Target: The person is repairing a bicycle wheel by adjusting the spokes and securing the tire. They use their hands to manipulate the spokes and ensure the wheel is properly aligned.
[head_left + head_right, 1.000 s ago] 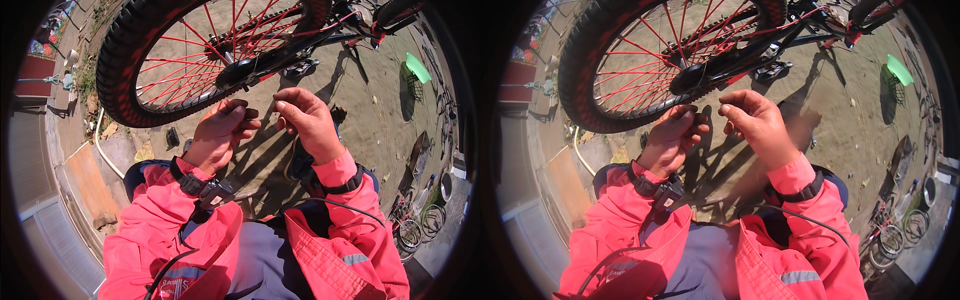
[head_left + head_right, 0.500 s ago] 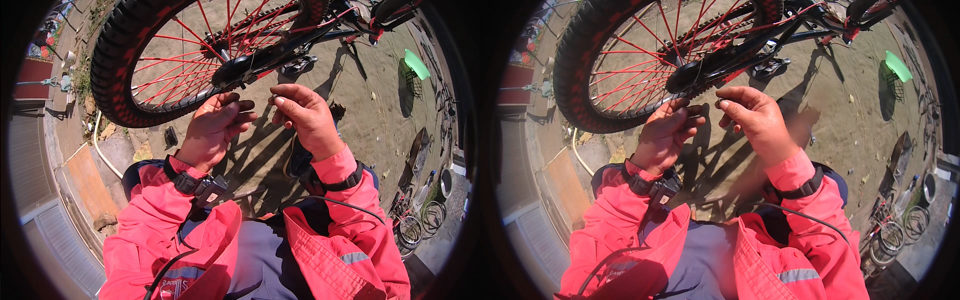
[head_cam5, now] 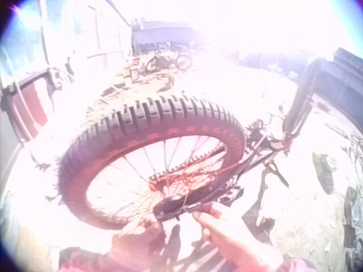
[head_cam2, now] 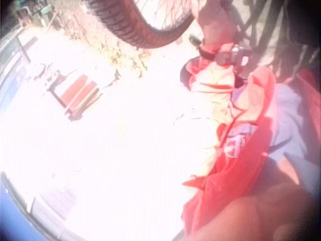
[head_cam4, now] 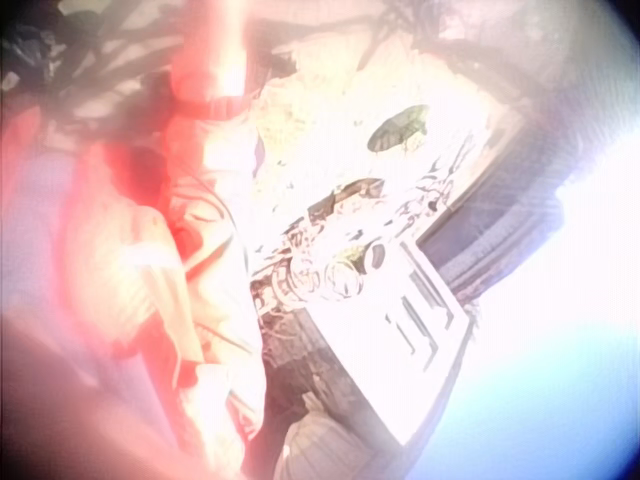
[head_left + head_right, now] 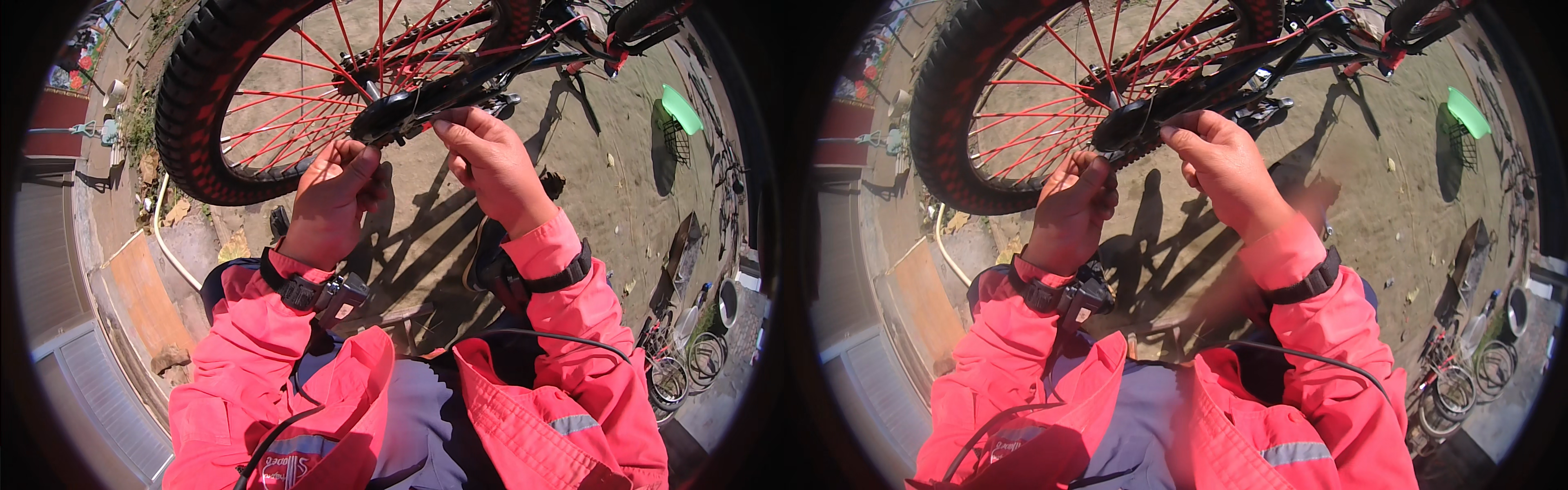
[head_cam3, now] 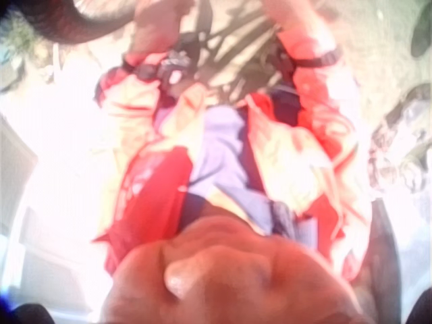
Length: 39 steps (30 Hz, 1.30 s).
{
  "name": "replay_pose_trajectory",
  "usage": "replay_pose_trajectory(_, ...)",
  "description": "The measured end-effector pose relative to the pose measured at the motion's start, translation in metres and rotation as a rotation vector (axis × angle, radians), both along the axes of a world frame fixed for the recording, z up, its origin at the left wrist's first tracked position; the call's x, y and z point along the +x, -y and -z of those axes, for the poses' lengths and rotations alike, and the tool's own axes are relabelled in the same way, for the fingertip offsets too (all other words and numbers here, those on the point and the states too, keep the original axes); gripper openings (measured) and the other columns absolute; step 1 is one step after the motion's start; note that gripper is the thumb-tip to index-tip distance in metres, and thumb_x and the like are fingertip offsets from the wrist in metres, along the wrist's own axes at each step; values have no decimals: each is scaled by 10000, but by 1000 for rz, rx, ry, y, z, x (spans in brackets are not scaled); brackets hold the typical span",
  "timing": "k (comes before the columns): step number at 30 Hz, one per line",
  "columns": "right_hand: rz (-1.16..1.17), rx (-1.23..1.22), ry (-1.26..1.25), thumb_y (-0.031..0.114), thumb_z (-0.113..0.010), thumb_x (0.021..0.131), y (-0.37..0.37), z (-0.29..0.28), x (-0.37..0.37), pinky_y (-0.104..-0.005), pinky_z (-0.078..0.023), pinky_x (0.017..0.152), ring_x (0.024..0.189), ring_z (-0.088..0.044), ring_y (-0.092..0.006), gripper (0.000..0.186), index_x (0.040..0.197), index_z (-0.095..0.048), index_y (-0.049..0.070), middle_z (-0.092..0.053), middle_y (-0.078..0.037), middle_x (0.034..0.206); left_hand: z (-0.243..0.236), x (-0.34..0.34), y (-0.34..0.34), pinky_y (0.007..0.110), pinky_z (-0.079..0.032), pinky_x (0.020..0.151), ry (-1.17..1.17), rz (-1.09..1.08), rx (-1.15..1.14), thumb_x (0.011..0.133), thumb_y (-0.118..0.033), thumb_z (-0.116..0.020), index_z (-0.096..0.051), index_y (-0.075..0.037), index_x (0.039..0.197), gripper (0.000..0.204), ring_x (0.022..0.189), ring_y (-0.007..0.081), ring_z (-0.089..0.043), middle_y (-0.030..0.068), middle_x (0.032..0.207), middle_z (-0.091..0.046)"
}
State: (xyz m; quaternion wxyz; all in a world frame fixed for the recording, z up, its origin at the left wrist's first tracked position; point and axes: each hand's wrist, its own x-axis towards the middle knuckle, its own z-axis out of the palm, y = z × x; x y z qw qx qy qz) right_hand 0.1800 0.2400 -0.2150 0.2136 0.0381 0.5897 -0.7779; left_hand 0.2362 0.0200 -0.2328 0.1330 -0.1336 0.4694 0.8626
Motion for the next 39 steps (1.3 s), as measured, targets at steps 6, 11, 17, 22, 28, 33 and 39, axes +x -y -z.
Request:
replay_pose_trajectory(6,61,245,-30,178,-735,995,27,6,-17,-228,-240,466,508,-331,-17,189,1093,-723,17,-487,102,684,0,0,0,220,-485,603,-24,-36,15,997,-139,-728,-625,-78,1135,183,765,113,-671,27,929,-697)
replay_pose_trajectory(11,96,148,21,157,-738,986,33,9,-21,-241,-224,453,489,-327,-23,166,1057,-720,8,-449,91,638,-7,2,2,233,-511,656,1,-37,14,993,-93,-712,-610,-43,1189,226,865,148,-691,52,987,-705)
replay_pose_trajectory(17,90,-229,138,177,-707,996,29,2,-19,-229,-251,448,496,-404,-62,177,1048,-717,8,-551,20,713,-12,1,2,230,-518,687,-21,-55,-5,1008,-86,-680,-624,-37,1232,237,899,144,-703,51,1054,-707)
replay_pose_trajectory(22,27,-349,152,197,-692,1007,30,-2,-23,-215,-311,439,550,-500,-78,172,1064,-709,36,-668,-28,855,-14,-3,-5,238,-515,690,-95,19,-2,1022,-94,-653,-635,-37,1249,235,910,142,-699,56,1119,-709)
replay_pose_trajectory(28,-4,-363,149,197,-719,994,25,-3,-23,-205,-345,448,598,-561,-84,173,1071,-699,44,-690,-48,893,-13,-6,-12,242,-512,723,-78,-3,-5,1041,-90,-622,-617,-48,1278,241,932,145,-693,61,1127,-710)
replay_pose_trajectory(33,-37,-363,139,196,-743,978,22,-3,-25,-203,-365,454,624,-589,-82,187,1069,-699,38,-701,-62,911,-13,-11,-15,242,-509,733,-79,11,-27,1048,-83,-609,-598,-55,1299,253,949,147,-690,74,1141,-710)
replay_pose_trajectory(39,-17,-351,142,190,-714,1001,18,-6,-26,-202,-334,433,566,-527,-57,153,1051,-707,45,-701,-26,880,-15,-15,-20,230,-495,695,-124,-50,5,1018,-82,-653,-659,-47,1195,180,942,139,-718,28,1048,-697)
